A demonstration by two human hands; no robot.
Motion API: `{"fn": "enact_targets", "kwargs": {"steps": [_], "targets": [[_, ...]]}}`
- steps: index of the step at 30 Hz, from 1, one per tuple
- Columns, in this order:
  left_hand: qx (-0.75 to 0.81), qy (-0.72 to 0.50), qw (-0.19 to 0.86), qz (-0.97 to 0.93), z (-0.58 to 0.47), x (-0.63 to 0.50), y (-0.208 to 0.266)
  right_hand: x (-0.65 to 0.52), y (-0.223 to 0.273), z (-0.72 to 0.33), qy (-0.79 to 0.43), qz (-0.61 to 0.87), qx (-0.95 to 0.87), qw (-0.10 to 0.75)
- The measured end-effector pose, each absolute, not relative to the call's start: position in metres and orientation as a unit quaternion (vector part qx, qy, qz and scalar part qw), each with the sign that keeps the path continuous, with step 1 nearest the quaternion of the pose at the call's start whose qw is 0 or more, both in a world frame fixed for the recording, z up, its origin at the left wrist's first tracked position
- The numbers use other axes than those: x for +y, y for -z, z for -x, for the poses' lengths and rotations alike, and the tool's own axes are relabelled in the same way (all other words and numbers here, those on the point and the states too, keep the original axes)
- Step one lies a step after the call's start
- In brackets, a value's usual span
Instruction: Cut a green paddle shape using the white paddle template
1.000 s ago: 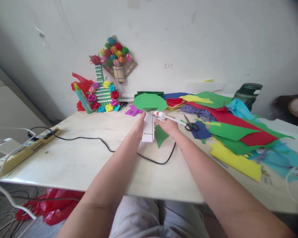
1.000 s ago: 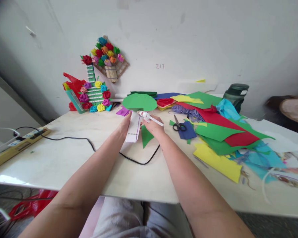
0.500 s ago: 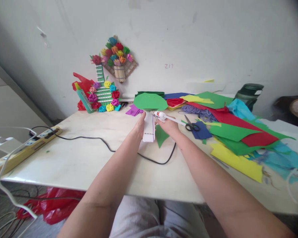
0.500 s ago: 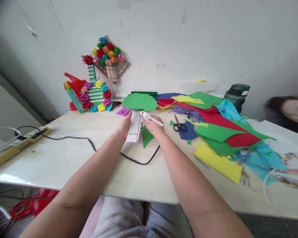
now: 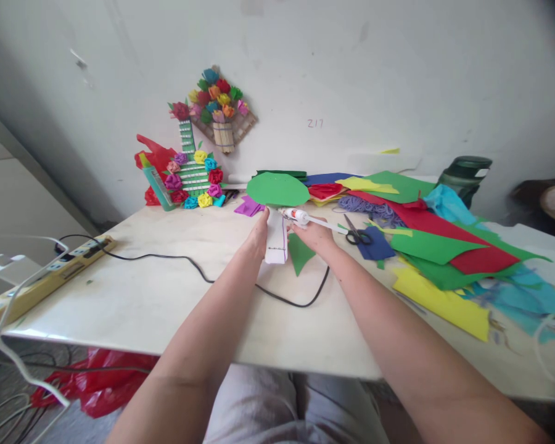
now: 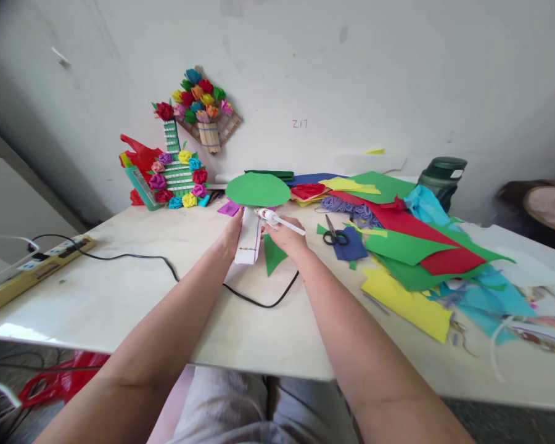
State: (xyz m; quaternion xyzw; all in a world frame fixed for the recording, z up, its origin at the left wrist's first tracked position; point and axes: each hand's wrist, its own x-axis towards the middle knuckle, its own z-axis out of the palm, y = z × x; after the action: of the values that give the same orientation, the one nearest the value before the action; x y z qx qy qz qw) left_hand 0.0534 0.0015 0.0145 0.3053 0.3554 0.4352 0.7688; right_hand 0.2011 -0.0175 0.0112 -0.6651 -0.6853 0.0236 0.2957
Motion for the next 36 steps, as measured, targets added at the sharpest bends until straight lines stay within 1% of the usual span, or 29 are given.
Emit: {"fn": "enact_targets", "kwargs": {"steps": [7, 12, 20, 36], "targets": [[0.371, -0.446, 0.756, -0.304, -0.054, -0.002, -0.018, -0.021, -0.011, -0.202, -0.029, 0.653, -0.685, 0.322], [0.365, -0.453, 0.759, -0.294, -0.053, 0.0, -0.016, -0.023, -0.013, -0.203, -0.038, 0.658, -0.689, 0.301], [0.364, -0.464, 0.754, -0.289, -0.053, -0.002, -0.019, -0.028, -0.018, -0.202, -0.019, 0.663, -0.695, 0.277], [0.363, -0.466, 0.752, -0.292, -0.052, -0.003, -0.019, -0.036, -0.026, -0.199, -0.021, 0.67, -0.697, 0.257]]}}
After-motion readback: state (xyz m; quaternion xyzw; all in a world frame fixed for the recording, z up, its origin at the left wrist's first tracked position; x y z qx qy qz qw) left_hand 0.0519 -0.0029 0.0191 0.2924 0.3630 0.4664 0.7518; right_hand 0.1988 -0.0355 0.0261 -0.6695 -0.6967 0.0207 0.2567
